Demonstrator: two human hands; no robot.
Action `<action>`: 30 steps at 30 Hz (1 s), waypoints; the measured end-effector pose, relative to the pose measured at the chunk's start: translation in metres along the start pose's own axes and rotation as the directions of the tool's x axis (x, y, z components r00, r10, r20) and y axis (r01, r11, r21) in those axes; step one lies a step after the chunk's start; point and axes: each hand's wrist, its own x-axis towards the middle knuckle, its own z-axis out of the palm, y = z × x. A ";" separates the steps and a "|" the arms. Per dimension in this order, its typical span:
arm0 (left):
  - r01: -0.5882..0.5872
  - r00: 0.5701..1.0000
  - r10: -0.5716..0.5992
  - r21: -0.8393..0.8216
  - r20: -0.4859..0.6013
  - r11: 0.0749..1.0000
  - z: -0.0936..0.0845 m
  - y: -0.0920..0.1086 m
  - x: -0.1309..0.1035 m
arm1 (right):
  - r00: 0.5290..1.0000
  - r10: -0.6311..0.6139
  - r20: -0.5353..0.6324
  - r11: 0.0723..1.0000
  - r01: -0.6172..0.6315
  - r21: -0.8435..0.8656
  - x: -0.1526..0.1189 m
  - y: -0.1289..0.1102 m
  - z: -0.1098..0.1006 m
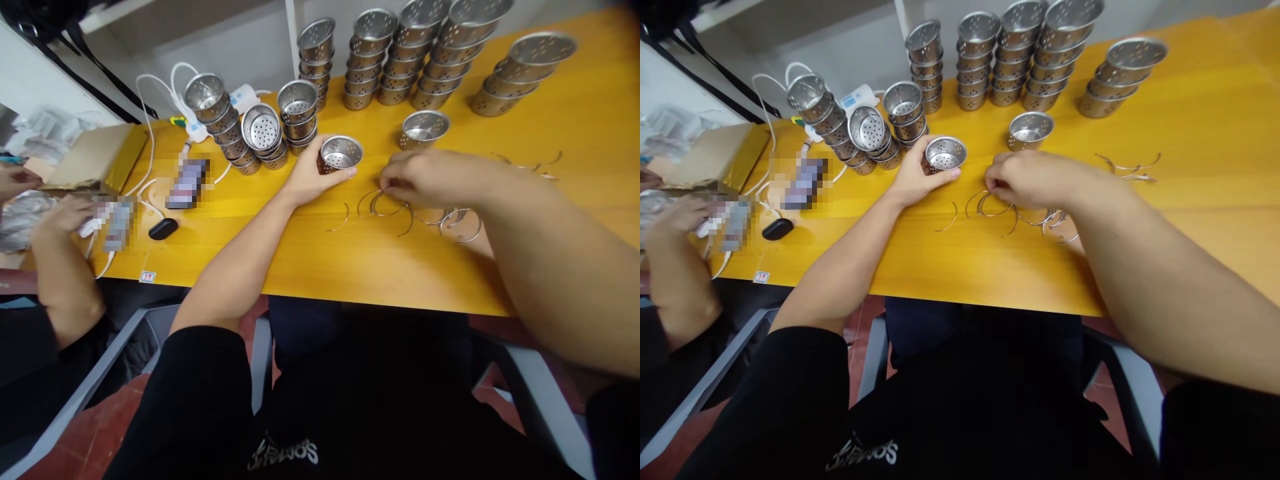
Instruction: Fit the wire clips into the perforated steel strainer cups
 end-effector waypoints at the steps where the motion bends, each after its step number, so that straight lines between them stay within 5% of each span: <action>1: 0.003 1.000 -0.003 0.000 -0.002 1.000 -0.001 0.000 0.000 | 1.000 -0.019 0.005 1.000 0.019 0.010 -0.001 -0.002 -0.001; 12: 0.034 0.999 -0.036 -0.061 -0.028 0.998 -0.004 0.003 0.000 | 0.978 0.041 -0.205 0.993 -0.018 0.115 -0.012 -0.013 -0.018; 20: -0.016 1.000 0.015 -0.089 -0.013 0.996 -0.005 -0.013 0.006 | 0.982 0.078 -0.172 0.980 -0.044 0.196 -0.012 -0.013 -0.016; 30: 0.014 1.000 -0.017 -0.096 -0.023 0.995 -0.010 0.007 0.000 | 0.979 0.096 -0.180 0.960 -0.043 0.278 -0.013 -0.015 -0.015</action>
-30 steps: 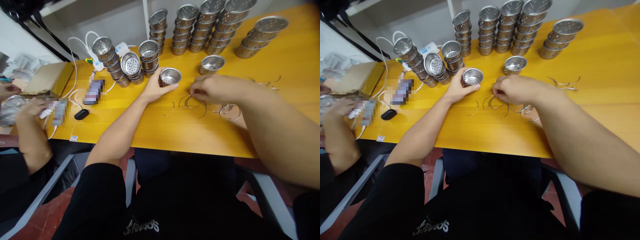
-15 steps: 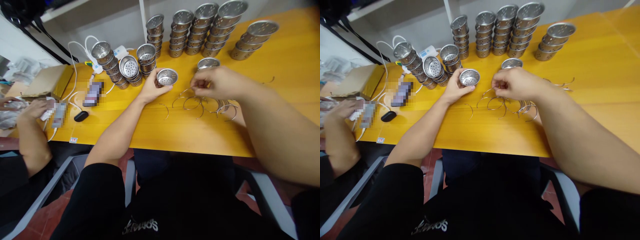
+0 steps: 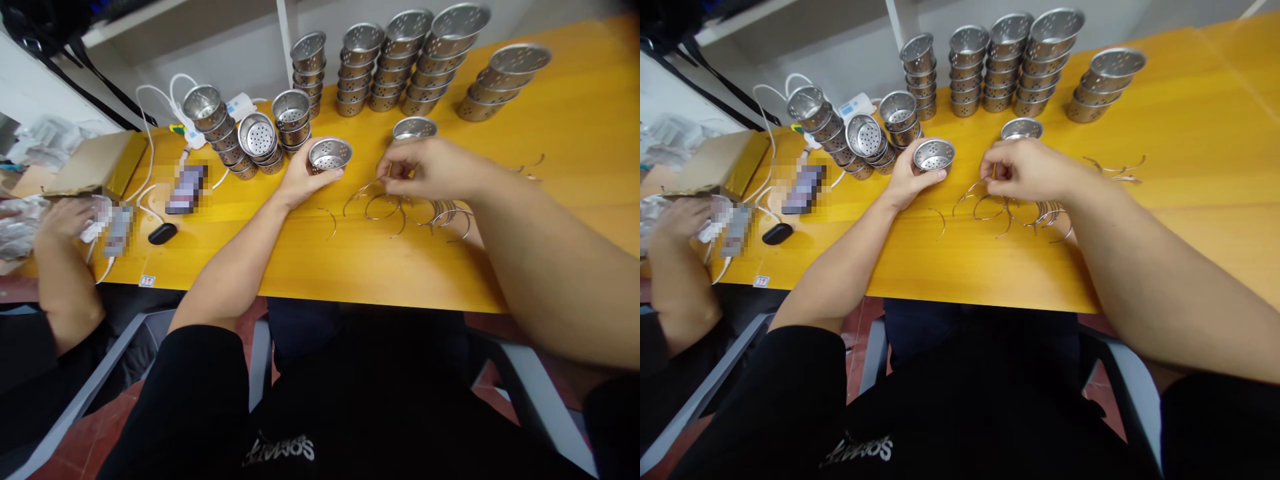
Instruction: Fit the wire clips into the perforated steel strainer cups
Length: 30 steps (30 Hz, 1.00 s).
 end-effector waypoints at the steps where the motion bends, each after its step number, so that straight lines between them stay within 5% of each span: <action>1: 0.002 1.000 -0.002 -0.002 0.003 1.000 0.001 0.001 0.000 | 1.000 0.020 -0.012 1.000 -0.020 0.023 0.000 -0.001 0.001; 11: 0.016 1.000 -0.016 0.002 0.016 1.000 0.006 -0.002 -0.002 | 0.963 0.177 -0.204 0.909 -0.080 0.409 0.010 -0.023 0.026; 19: -0.025 0.995 0.016 0.095 0.099 0.995 0.027 0.015 -0.008 | 0.930 0.159 -0.333 0.985 -0.129 0.110 0.020 -0.018 0.042; 30: -0.070 0.989 0.058 0.084 0.133 0.994 0.034 0.019 -0.010 | 0.914 0.166 -0.370 0.986 -0.143 0.089 0.027 -0.018 0.051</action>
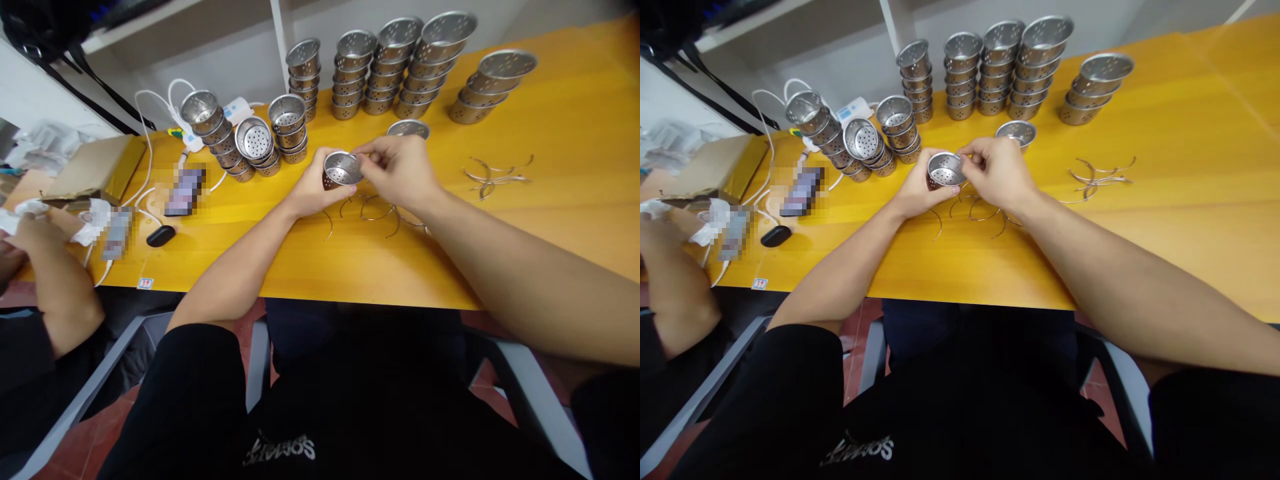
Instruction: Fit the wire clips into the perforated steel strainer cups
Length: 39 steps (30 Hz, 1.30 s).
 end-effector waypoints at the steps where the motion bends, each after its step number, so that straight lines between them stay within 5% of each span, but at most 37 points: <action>1: 0.006 1.000 -0.006 -0.005 0.001 1.000 0.000 0.001 0.000 | 1.000 -0.001 -0.001 1.000 0.001 0.004 0.000 0.001 0.000; 20: 0.020 1.000 -0.020 0.023 0.000 1.000 -0.001 0.008 -0.002 | 0.992 -0.033 -0.120 0.986 0.052 0.161 0.007 0.020 0.016; 39: 0.119 0.984 -0.104 0.101 -0.141 0.988 0.009 0.044 -0.004 | 0.979 -0.043 -0.200 0.973 0.087 0.215 0.010 0.023 0.032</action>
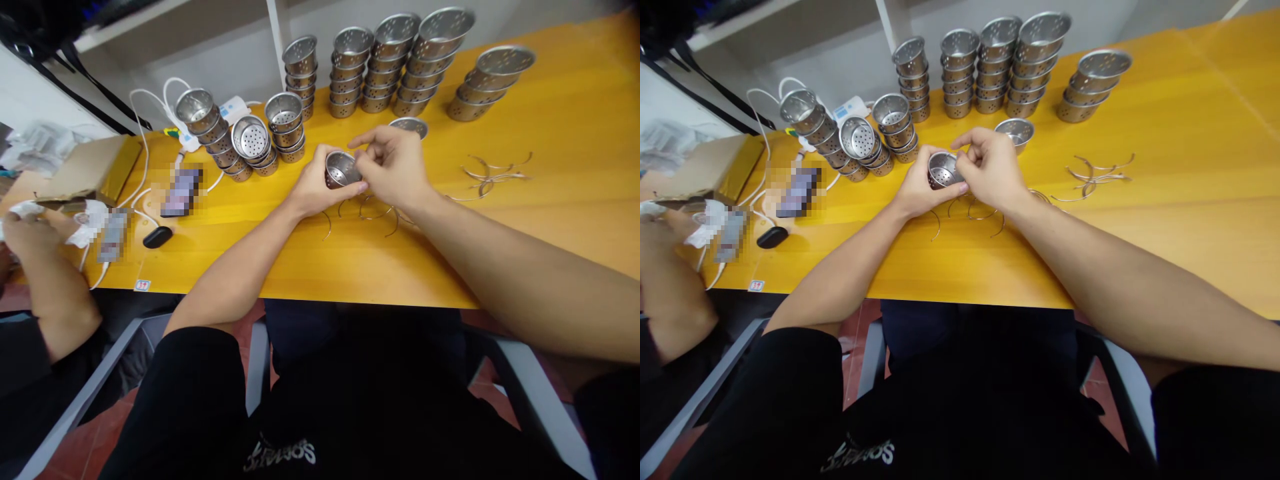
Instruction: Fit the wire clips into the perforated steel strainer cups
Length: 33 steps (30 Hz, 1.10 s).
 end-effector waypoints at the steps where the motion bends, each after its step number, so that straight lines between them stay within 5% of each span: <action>1: 0.000 1.000 0.000 -0.009 -0.004 1.000 0.000 0.000 0.000 | 1.000 0.002 0.004 1.000 -0.002 0.030 0.000 -0.004 -0.001; 10: -0.033 0.998 0.045 -0.229 0.048 0.973 -0.015 -0.018 0.007 | 0.945 -0.006 0.327 0.935 -0.110 0.337 -0.005 -0.040 -0.028; 22: -0.055 0.989 0.076 -0.165 0.127 0.985 -0.002 -0.038 0.012 | 0.918 0.151 0.366 0.911 -0.273 0.308 -0.005 -0.046 -0.030; 33: -0.104 0.982 0.121 -0.126 0.143 0.987 -0.009 -0.034 0.012 | 0.897 0.120 0.425 0.907 -0.274 0.321 -0.003 -0.050 -0.034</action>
